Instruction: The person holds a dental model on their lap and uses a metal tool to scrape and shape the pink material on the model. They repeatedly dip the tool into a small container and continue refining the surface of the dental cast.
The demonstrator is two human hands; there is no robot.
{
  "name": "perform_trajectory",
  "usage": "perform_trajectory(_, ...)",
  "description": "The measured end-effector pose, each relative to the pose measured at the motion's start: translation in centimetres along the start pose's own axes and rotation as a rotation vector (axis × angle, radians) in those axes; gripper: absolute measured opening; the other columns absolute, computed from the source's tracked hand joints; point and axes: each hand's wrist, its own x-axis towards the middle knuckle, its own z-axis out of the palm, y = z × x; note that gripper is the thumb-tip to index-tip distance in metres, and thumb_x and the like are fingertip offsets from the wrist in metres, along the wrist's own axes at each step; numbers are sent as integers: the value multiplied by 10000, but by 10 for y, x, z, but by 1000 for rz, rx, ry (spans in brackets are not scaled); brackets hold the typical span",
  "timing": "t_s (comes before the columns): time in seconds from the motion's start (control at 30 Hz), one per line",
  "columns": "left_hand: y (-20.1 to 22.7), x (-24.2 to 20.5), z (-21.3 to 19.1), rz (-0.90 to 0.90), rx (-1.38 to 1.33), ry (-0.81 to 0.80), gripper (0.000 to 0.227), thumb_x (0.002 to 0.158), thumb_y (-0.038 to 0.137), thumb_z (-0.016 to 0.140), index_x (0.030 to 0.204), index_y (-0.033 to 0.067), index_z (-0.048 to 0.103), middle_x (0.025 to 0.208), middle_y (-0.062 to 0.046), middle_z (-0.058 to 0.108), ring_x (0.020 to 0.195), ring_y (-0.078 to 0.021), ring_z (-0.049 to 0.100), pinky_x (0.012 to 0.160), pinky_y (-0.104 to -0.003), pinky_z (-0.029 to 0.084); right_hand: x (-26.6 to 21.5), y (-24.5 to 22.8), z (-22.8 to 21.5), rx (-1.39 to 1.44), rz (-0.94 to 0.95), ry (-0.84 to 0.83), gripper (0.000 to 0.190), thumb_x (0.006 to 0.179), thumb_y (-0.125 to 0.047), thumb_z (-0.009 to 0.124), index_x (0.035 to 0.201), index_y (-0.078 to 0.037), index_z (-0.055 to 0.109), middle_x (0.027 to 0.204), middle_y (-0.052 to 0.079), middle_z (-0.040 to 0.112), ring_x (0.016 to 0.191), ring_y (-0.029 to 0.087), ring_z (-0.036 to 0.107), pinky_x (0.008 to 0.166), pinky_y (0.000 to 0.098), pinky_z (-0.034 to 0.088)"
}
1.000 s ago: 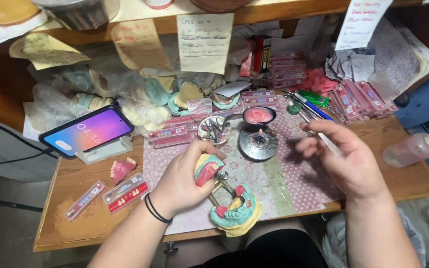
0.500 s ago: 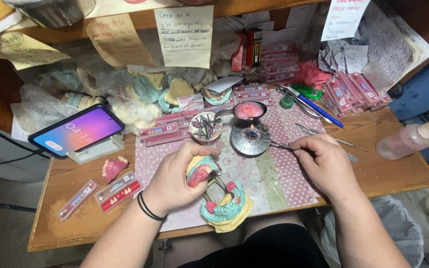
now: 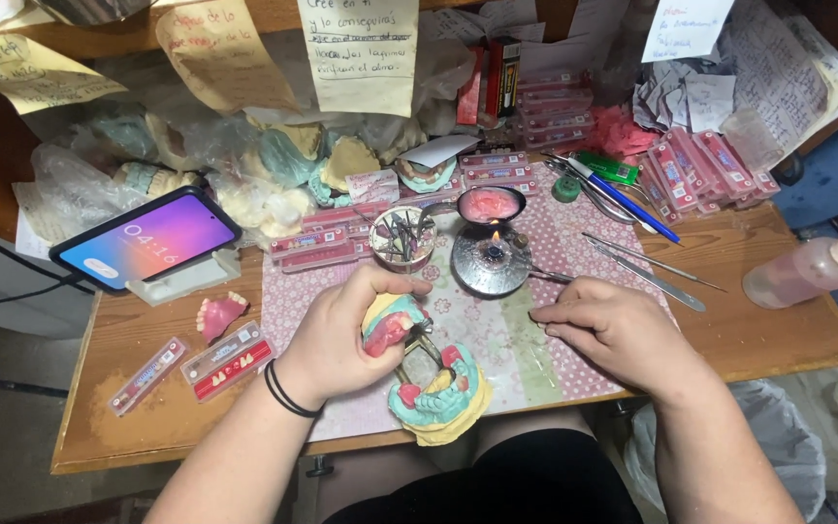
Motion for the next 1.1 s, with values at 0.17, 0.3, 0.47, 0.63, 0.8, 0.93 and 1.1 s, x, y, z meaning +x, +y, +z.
perform_trajectory(0.17,1,0,0,1,13,0,524,640,85,743,1150,79,625,1102,-159,800,980,-422,766,853,-485,593,2,0,3,-65,21,-43,175,881,-333,748,1017,-308,854,845,-5,745,755,295,744,727,411,584)
perform_trajectory(0.3,1,0,-1,2,23,-5,523,638,88,749,1146,79,623,1089,-165,799,967,-429,765,841,-494,595,1,-2,4,-140,11,-42,168,897,-365,733,1020,-310,833,844,-19,725,756,290,735,715,401,583)
perform_trajectory(0.47,4,1,-2,-3,30,-12,526,642,100,748,1152,89,620,1035,-167,795,922,-432,764,810,-487,596,1,3,7,-154,62,-49,195,898,-396,732,1062,-346,825,896,-66,742,821,242,757,758,369,589)
perform_trajectory(0.63,3,1,-4,1,27,-13,527,637,85,746,1148,90,615,1020,-158,796,909,-422,770,804,-474,600,1,-1,8,-176,77,-46,158,889,-387,736,1013,-344,824,900,-78,741,825,231,756,763,368,592)
perform_trajectory(0.8,5,1,-5,-2,54,-19,542,641,105,751,1167,104,620,963,-166,780,880,-429,762,784,-485,598,2,-6,8,-218,11,-65,142,908,-350,699,977,-246,766,927,-28,732,885,261,754,779,395,604)
perform_trajectory(0.93,5,1,-4,-5,55,-16,542,642,111,754,1167,111,620,955,-161,778,880,-421,764,781,-476,600,1,-4,11,-239,-5,-82,157,901,-365,681,951,-227,737,913,-9,719,866,280,752,765,415,606)
perform_trajectory(1.1,5,3,-5,-6,53,-23,540,643,114,761,1163,100,617,972,-169,782,883,-426,764,780,-480,598,2,-3,18,-386,-73,-70,181,899,-394,631,869,-218,658,803,12,655,827,270,741,711,397,594)
